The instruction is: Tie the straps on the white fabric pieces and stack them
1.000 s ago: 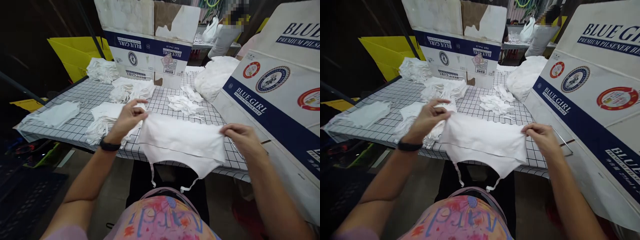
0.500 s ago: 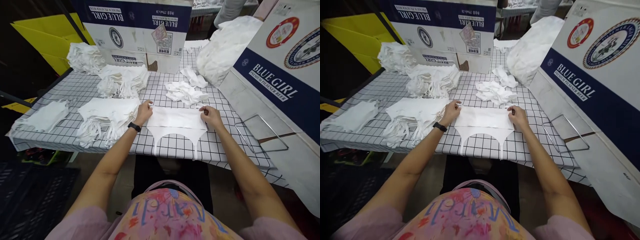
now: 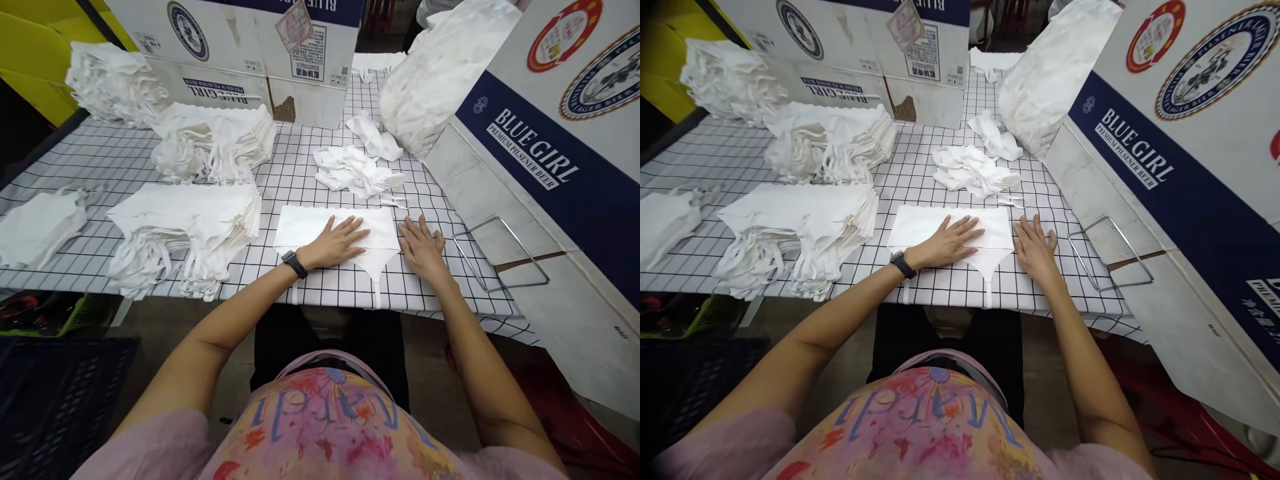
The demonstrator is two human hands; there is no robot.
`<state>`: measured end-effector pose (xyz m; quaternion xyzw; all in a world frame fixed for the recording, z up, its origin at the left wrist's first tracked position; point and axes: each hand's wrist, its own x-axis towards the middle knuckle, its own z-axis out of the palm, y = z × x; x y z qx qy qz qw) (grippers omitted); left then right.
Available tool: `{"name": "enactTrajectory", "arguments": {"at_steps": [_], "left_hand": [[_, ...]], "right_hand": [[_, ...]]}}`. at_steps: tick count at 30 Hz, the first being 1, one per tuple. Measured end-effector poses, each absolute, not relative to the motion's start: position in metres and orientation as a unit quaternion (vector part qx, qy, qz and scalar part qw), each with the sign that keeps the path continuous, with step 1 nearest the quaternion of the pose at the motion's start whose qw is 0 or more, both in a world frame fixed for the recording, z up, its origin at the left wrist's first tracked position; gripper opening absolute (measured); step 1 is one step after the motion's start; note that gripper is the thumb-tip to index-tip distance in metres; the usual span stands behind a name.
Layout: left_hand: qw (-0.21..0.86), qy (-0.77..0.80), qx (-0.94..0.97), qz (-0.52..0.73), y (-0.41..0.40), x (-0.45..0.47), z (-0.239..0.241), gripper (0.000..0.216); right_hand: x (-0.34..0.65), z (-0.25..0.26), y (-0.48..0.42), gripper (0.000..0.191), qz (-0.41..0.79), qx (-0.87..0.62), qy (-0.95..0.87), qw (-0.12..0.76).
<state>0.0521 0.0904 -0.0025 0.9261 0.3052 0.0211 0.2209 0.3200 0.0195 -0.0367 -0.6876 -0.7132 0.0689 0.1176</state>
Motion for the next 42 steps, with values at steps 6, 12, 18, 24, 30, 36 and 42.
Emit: {"name": "enactTrajectory", "arguments": {"at_steps": [6,12,18,24,30,36,42], "left_hand": [[0.211,0.279,0.937,0.020,0.077,0.064,-0.008,0.062],[0.204,0.273,0.939,0.041,0.066,0.080,-0.006,0.061],[0.184,0.283,0.940,0.053,0.059,0.107,-0.025,0.068],[0.149,0.283,0.942,0.098,0.056,0.111,-0.042,0.072],[0.156,0.285,0.939,0.108,0.057,0.112,-0.042,0.077],[0.172,0.284,0.937,0.113,0.057,0.113,-0.042,0.085],[0.159,0.286,0.939,0.107,0.059,0.114,-0.046,0.084]], "right_hand": [[0.312,-0.038,-0.001,0.058,0.082,-0.646,-0.751,0.109],[0.306,-0.020,-0.028,0.050,0.066,-0.655,-0.718,0.227],[0.263,-0.003,-0.108,0.034,0.203,-0.699,-0.566,0.387],[0.246,-0.058,-0.147,0.046,0.409,-0.722,-0.443,0.339],[0.232,-0.079,-0.137,0.042,0.437,-0.658,-0.441,0.426],[0.227,-0.065,-0.154,0.037,0.459,-0.637,-0.441,0.434],[0.236,-0.047,-0.189,0.039,0.437,-0.669,-0.474,0.370]]}}
